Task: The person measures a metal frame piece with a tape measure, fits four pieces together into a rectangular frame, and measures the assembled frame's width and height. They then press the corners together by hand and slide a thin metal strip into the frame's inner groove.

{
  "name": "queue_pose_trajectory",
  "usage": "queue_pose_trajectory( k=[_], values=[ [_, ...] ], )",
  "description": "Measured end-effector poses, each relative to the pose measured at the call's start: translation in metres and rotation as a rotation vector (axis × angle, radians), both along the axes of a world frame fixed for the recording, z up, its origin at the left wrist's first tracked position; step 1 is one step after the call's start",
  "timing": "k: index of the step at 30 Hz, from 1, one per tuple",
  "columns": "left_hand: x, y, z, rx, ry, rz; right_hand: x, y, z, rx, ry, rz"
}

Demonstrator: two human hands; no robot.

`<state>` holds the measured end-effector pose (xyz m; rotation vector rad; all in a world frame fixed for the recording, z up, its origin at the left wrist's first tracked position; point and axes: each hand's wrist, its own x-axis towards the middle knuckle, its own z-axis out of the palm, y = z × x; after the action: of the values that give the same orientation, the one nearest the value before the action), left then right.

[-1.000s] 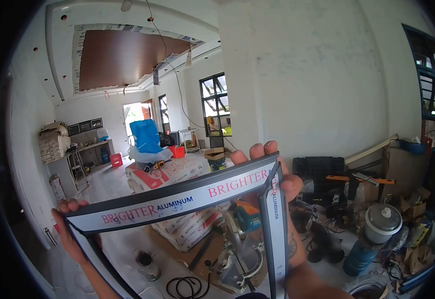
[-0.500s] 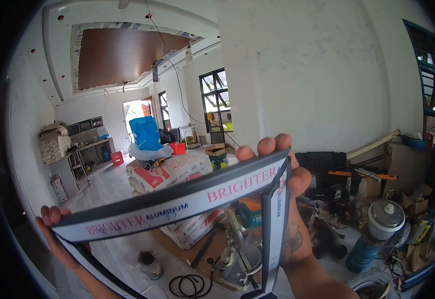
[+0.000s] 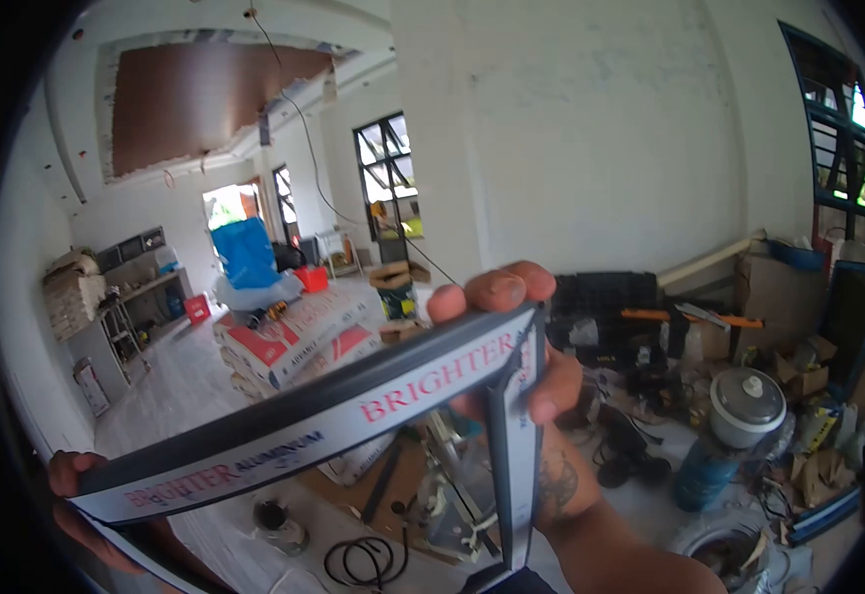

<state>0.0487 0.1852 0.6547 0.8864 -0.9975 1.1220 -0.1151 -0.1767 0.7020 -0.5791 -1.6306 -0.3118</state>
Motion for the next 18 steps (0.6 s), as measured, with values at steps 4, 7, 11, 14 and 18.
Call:
queue_pose_trajectory(
  k=[4,7,11,14,18],
  values=[
    [0.001,0.007,-0.001,0.091,0.006,0.512,0.015,-0.015,-0.012,0.015,0.006,-0.001],
    [0.032,0.035,-0.018,0.224,-0.064,0.913,0.022,-0.023,-0.016,0.013,0.019,0.012],
    [0.018,-0.005,0.0,0.051,-0.151,0.856,0.031,-0.035,-0.013,-0.128,0.065,-0.045],
    [0.03,0.008,-0.009,0.063,-0.001,0.74,0.036,-0.033,-0.013,-0.117,0.06,-0.098],
    [0.023,-0.011,-0.003,0.001,0.069,-0.374,0.024,-0.027,-0.019,0.022,0.087,-0.192]
  ],
)
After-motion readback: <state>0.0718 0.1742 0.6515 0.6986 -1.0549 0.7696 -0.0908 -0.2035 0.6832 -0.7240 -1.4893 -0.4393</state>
